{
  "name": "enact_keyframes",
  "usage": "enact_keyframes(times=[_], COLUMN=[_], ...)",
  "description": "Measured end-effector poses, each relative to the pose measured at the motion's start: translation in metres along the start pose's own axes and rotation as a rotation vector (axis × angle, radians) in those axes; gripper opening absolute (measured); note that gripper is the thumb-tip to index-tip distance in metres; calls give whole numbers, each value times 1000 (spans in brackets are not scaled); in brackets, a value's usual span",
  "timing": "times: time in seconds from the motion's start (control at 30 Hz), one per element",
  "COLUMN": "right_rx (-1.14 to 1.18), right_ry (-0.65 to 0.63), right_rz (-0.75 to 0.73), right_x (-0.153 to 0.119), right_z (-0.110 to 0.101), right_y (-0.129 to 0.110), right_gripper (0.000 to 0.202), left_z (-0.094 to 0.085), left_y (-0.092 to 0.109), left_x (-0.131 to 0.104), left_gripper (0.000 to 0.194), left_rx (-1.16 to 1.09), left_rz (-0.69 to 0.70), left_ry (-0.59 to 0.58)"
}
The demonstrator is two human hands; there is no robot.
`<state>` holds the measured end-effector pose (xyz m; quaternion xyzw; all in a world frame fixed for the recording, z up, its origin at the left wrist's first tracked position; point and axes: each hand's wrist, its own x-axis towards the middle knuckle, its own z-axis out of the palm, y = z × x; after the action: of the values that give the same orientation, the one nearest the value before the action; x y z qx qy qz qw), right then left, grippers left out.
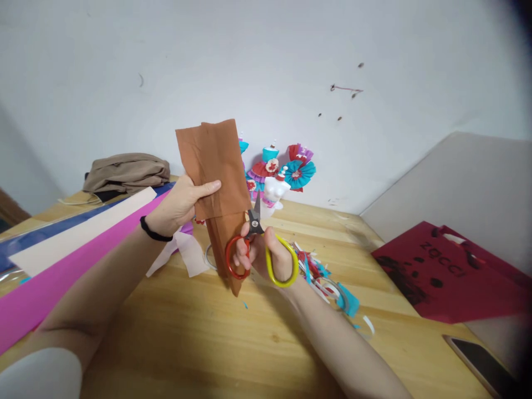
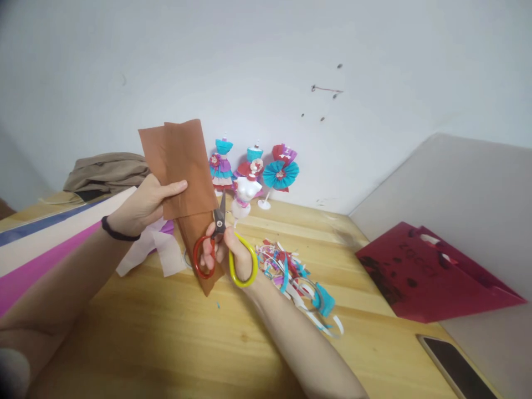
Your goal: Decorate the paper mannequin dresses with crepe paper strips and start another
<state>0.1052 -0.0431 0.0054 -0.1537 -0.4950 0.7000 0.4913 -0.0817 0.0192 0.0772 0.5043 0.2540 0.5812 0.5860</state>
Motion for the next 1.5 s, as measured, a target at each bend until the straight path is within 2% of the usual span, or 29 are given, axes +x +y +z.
enact_keyframes(times=[0.23,0.4,0.57,0.7,0.77,0.87,0.97,1.1,1.3,1.5], right_rx=[-13,-7,-28,-80,-108,-126,-128,-101,-53,-71], right_ry=[-40,-48,-64,-14,19,33,18,-5,11,26], right_rz=[-40,-33,-55,-84,-81,-95,-118,-118,-67,-92], right_x=[-1,-4,-5,-8,-10,-11,-11,-12,-14,-12], right_z=[-1,1,6,12,14,15,16,18,21,23], right_y=[-2,-8,-11,-15,-16,-17,-16,-15,-15,-15], right_gripper=[49,48,47,47,48,48,47,45,48,47], left_z=[5,11,8,8,11,16,17,16,15,17], left_y=[2,3,0,2,4,9,14,21,22,20], left_x=[-4,-8,-12,-15,-16,-18,-20,-23,-25,-26], left_gripper=[49,56,62,71,73,67,57,47,44,47], left_rx=[58,137,265,330,359,403,397,386,371,351], left_rz=[14,99,150,179,196,229,250,235,200,55], left_ry=[-48,-32,17,21,59,143,134,113,60,-19])
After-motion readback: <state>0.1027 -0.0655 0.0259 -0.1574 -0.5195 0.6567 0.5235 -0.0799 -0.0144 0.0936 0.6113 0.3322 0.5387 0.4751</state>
